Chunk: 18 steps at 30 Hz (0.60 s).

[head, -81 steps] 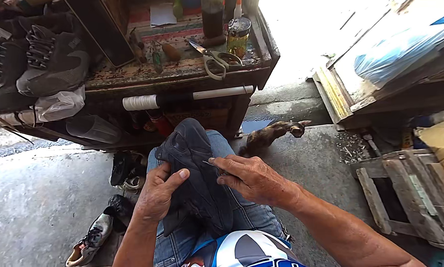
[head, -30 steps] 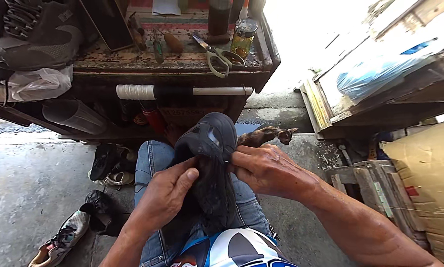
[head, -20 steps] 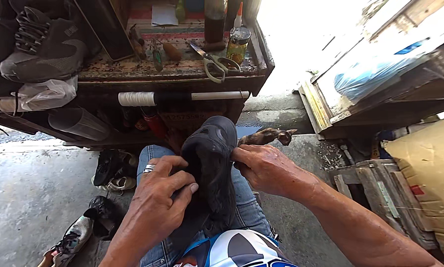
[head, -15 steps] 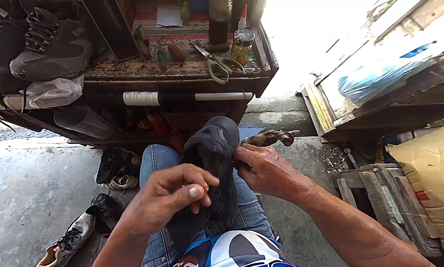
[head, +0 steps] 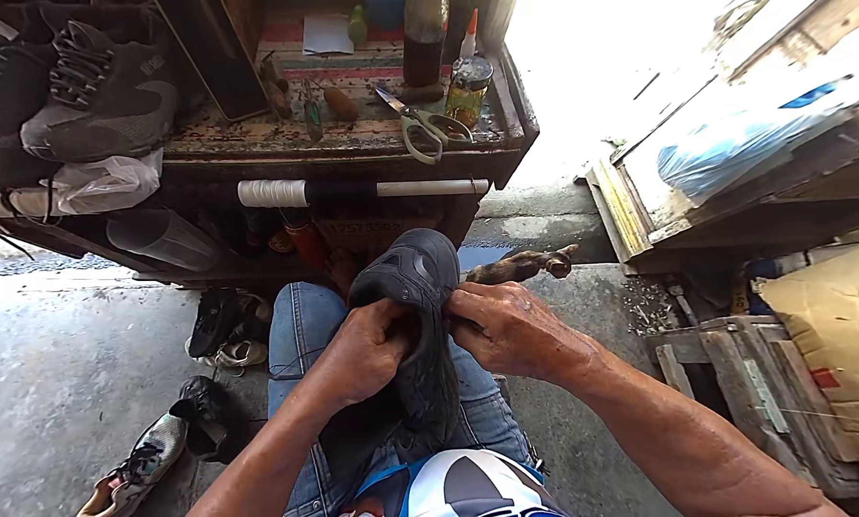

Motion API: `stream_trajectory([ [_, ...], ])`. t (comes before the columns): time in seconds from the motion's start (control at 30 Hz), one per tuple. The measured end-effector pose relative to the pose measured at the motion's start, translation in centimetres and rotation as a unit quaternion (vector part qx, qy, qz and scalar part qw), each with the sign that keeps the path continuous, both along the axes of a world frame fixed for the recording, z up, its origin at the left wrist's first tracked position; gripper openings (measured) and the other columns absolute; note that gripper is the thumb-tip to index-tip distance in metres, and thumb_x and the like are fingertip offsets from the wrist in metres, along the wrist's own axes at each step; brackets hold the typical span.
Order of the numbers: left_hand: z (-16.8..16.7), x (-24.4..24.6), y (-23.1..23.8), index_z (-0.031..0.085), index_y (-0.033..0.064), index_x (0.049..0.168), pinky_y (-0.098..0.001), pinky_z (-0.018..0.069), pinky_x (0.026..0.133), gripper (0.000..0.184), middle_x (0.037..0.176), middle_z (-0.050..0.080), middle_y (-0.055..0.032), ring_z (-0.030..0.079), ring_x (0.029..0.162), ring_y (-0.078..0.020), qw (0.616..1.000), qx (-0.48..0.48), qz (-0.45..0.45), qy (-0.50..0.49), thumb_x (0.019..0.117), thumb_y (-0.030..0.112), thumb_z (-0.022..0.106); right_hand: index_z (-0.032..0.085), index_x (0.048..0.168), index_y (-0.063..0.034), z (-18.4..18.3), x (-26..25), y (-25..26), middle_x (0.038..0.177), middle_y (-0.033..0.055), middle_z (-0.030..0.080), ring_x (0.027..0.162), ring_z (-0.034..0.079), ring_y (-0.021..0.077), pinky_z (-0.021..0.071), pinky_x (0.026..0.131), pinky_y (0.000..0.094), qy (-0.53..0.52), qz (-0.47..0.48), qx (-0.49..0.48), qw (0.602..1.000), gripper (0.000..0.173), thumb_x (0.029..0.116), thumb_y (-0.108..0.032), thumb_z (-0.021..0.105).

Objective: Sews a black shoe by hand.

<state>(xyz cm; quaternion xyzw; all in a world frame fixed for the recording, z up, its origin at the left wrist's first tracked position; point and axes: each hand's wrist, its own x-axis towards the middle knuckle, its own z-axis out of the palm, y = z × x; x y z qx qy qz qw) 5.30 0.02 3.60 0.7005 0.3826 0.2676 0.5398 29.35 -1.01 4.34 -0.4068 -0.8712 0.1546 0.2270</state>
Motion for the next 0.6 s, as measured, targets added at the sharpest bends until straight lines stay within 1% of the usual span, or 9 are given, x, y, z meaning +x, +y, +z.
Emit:
stream_trajectory([
  [0.1,-0.1,-0.3,0.5,0.068,0.0084,0.111,-0.0221,0.0576,0.084,0.017,0.097,0.072,0.0034,0.068,0.09,-0.0025,0.999,-0.043,-0.023,-0.017,0.0969,0.008,0.059,0.069,0.09,-0.0093,-0.4,0.0,0.0,0.079,0.0026,0.066,0.07,0.065,0.0132,0.0531,0.059,0.0329,0.014,0.0,0.0,1.0,0.019,0.0979,-0.019,0.055],
  [0.2,-0.5,-0.3,0.2,0.069,0.0112,0.111,-0.0226,0.0575,0.084,0.018,0.097,0.072,0.0052,0.068,0.092,-0.0018,1.0,-0.012,-0.003,0.016,0.0968,0.012,0.059,0.069,0.094,-0.012,-1.4,0.5,-0.5,0.076,0.0002,0.065,0.066,0.064,0.0124,0.0508,0.055,0.0335,0.018,-0.025,0.0,1.0,0.021,0.1022,-0.025,0.055],
  [0.3,-0.5,0.2,0.0,0.069,0.0118,0.11,-0.0232,0.0586,0.082,0.016,0.094,0.072,0.005,0.068,0.089,-0.0019,0.999,0.02,0.018,0.023,0.0984,0.012,0.058,0.07,0.096,-0.0142,-2.5,1.4,-1.1,0.071,0.0006,0.063,0.06,0.063,0.0159,0.0486,0.049,0.0374,0.014,-0.088,0.041,0.995,0.025,0.1049,-0.031,0.053],
  [0.33,-0.7,0.3,-0.1,0.069,0.0121,0.107,-0.0224,0.0582,0.08,0.013,0.091,0.071,0.0056,0.068,0.086,-0.001,0.999,0.028,0.03,0.025,0.0987,0.013,0.058,0.071,0.096,-0.012,-2.6,2.0,-1.2,0.072,0.0035,0.066,0.061,0.065,0.0193,0.0514,0.05,0.0412,0.021,-0.122,0.058,0.991,0.026,0.1048,-0.029,0.054],
  [0.4,-1.3,0.2,-0.1,0.069,0.0104,0.102,-0.0221,0.0579,0.078,0.011,0.088,0.07,0.0053,0.067,0.083,-0.0007,0.998,0.043,0.042,0.008,0.0989,0.013,0.059,0.073,0.099,-0.0062,-1.7,4.0,-0.9,0.082,0.0093,0.073,0.07,0.072,0.023,0.0581,0.06,0.0458,0.038,-0.186,0.09,0.978,0.026,0.1051,-0.024,0.055],
  [0.43,-1.5,0.0,0.1,0.069,0.0093,0.103,-0.0225,0.0585,0.079,0.011,0.089,0.071,0.0048,0.067,0.084,-0.0012,0.998,0.052,0.039,-0.008,0.0986,0.012,0.06,0.073,0.102,-0.0033,-1.2,5.0,-0.8,0.083,0.0112,0.073,0.072,0.072,0.0227,0.0585,0.063,0.0441,0.048,-0.211,0.106,0.971,0.026,0.1057,-0.022,0.055],
  [0.5,-1.7,-0.7,0.8,0.07,0.0069,0.107,-0.0248,0.0606,0.079,0.012,0.092,0.073,0.0032,0.069,0.085,-0.0033,0.996,0.063,0.032,-0.047,0.0958,0.01,0.065,0.072,0.1,-0.0013,-0.9,5.9,-0.8,0.077,0.0103,0.07,0.068,0.067,0.0178,0.0545,0.06,0.0365,0.068,-0.23,0.129,0.962,0.026,0.1061,-0.02,0.055],
  [0.57,-2.1,-1.8,2.1,0.069,0.0114,0.1,-0.0213,0.0598,0.071,0.012,0.085,0.071,0.0077,0.068,0.077,0.0007,0.997,0.041,0.048,-0.05,0.0887,0.008,0.068,0.072,0.1,-0.0019,-1.0,5.5,-0.9,0.08,0.0068,0.07,0.071,0.067,0.0112,0.0558,0.065,0.0304,0.102,-0.204,0.098,0.969,0.025,0.1053,-0.019,0.056],
  [0.6,-2.3,-2.5,2.8,0.068,0.0161,0.091,-0.0185,0.0569,0.065,0.009,0.077,0.069,0.0108,0.064,0.07,0.0034,0.997,0.027,0.06,-0.044,0.0861,0.009,0.068,0.073,0.102,-0.0023,-1.0,4.9,-0.9,0.083,0.0045,0.071,0.074,0.067,0.0078,0.0573,0.068,0.0277,0.131,-0.18,0.069,0.973,0.024,0.105,-0.019,0.056],
])
